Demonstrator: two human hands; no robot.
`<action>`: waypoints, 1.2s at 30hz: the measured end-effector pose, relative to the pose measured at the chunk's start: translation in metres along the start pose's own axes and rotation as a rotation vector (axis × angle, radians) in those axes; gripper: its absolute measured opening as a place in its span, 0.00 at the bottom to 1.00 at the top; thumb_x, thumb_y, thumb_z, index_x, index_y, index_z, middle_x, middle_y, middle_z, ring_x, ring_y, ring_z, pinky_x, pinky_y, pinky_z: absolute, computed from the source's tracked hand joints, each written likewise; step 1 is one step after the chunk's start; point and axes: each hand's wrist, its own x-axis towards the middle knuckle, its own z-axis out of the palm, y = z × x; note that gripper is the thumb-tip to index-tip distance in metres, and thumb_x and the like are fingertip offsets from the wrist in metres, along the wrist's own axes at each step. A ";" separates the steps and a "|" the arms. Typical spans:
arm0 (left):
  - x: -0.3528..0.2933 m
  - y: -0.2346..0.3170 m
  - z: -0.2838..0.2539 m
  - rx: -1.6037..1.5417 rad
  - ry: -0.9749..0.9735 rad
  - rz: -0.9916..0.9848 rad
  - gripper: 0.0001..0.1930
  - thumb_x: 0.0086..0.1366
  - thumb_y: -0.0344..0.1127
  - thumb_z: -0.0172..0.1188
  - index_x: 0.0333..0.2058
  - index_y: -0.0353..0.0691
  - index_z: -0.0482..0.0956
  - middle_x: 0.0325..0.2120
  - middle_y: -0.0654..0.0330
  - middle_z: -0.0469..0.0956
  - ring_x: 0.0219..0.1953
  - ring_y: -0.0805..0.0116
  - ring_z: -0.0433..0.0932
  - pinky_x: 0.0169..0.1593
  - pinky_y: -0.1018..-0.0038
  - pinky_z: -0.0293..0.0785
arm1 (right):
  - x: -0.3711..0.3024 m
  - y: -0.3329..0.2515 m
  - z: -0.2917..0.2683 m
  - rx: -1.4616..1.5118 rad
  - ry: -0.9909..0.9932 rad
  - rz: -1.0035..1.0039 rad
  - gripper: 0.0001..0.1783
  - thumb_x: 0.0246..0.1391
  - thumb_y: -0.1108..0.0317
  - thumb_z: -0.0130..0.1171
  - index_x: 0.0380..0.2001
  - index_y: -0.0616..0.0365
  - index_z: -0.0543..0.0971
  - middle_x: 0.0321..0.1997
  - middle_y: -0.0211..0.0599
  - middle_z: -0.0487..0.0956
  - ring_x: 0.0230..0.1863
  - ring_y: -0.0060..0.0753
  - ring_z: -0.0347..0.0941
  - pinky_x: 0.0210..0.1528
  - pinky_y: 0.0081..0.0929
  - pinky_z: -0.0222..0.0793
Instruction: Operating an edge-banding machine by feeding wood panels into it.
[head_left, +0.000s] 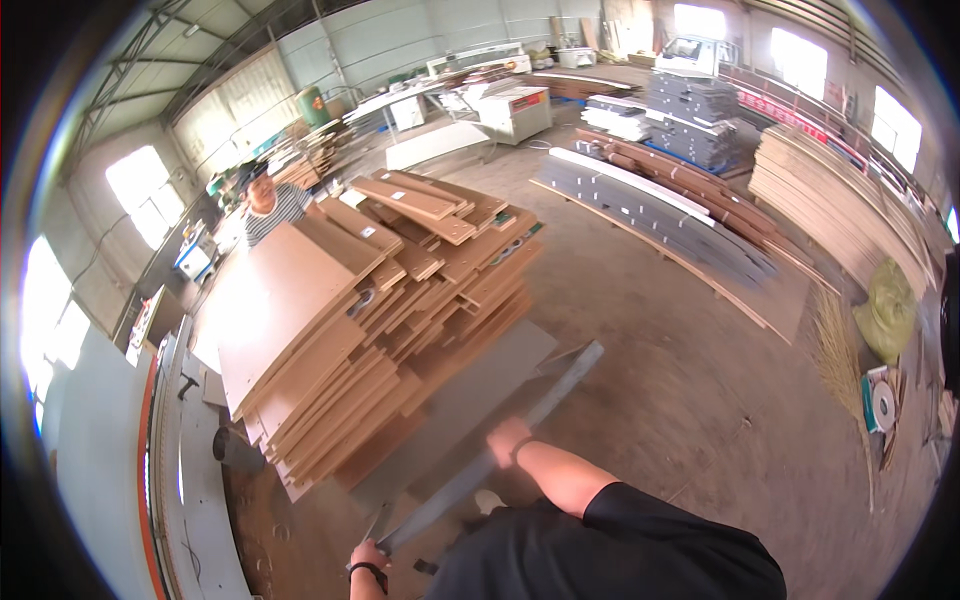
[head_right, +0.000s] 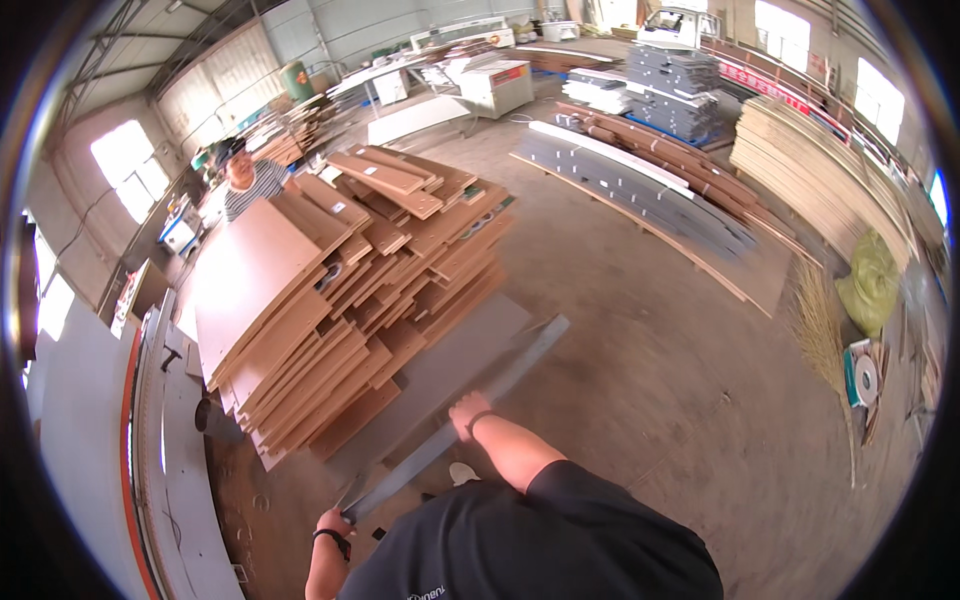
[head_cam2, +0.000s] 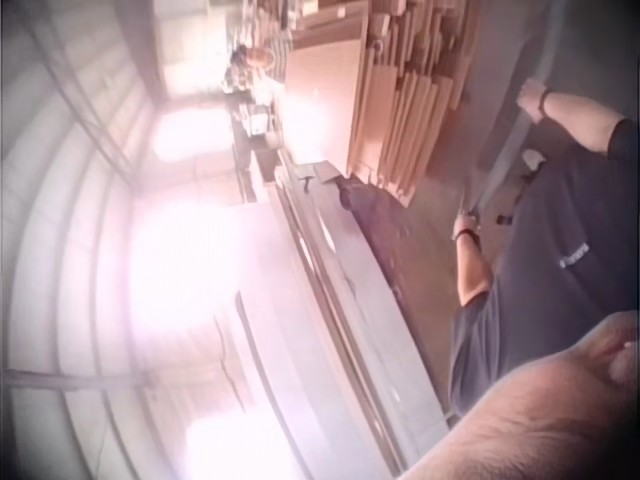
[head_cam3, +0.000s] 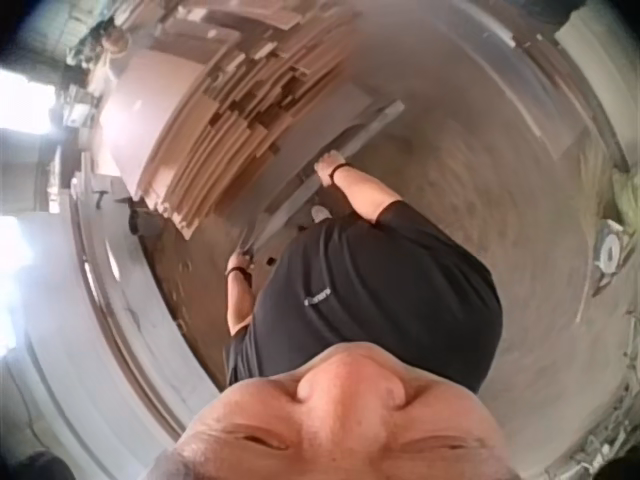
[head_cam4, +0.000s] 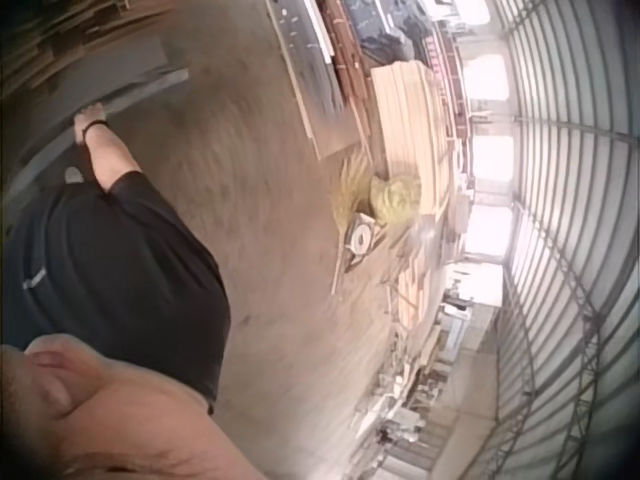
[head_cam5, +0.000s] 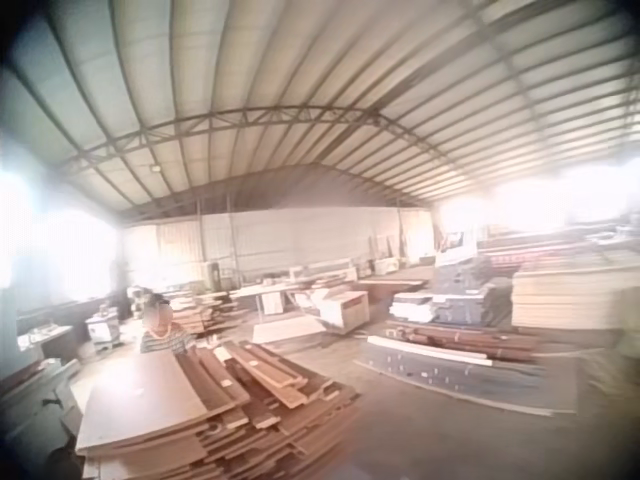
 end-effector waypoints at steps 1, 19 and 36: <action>-0.006 0.001 0.006 0.002 -0.004 -0.001 0.35 0.41 0.46 0.83 0.50 0.44 0.82 0.49 0.51 0.85 0.55 0.50 0.82 0.59 0.58 0.78 | -0.011 0.001 0.007 0.004 0.025 -0.021 0.14 0.41 0.57 0.69 0.34 0.46 0.89 0.39 0.37 0.88 0.47 0.40 0.84 0.48 0.39 0.78; -0.197 -0.171 -0.098 0.073 -0.045 0.176 0.30 0.41 0.50 0.82 0.42 0.43 0.82 0.43 0.50 0.86 0.50 0.47 0.83 0.55 0.56 0.79 | -0.140 -0.178 -0.128 0.110 -0.159 0.072 0.17 0.41 0.60 0.72 0.39 0.45 0.86 0.42 0.28 0.86 0.53 0.33 0.79 0.56 0.34 0.67; -0.178 -0.338 -0.166 0.086 -0.040 0.579 0.31 0.43 0.55 0.80 0.41 0.43 0.80 0.40 0.51 0.86 0.46 0.46 0.84 0.49 0.53 0.80 | -0.129 -0.338 -0.162 -0.036 -0.164 0.439 0.14 0.46 0.59 0.68 0.38 0.47 0.88 0.46 0.33 0.86 0.52 0.38 0.80 0.55 0.39 0.70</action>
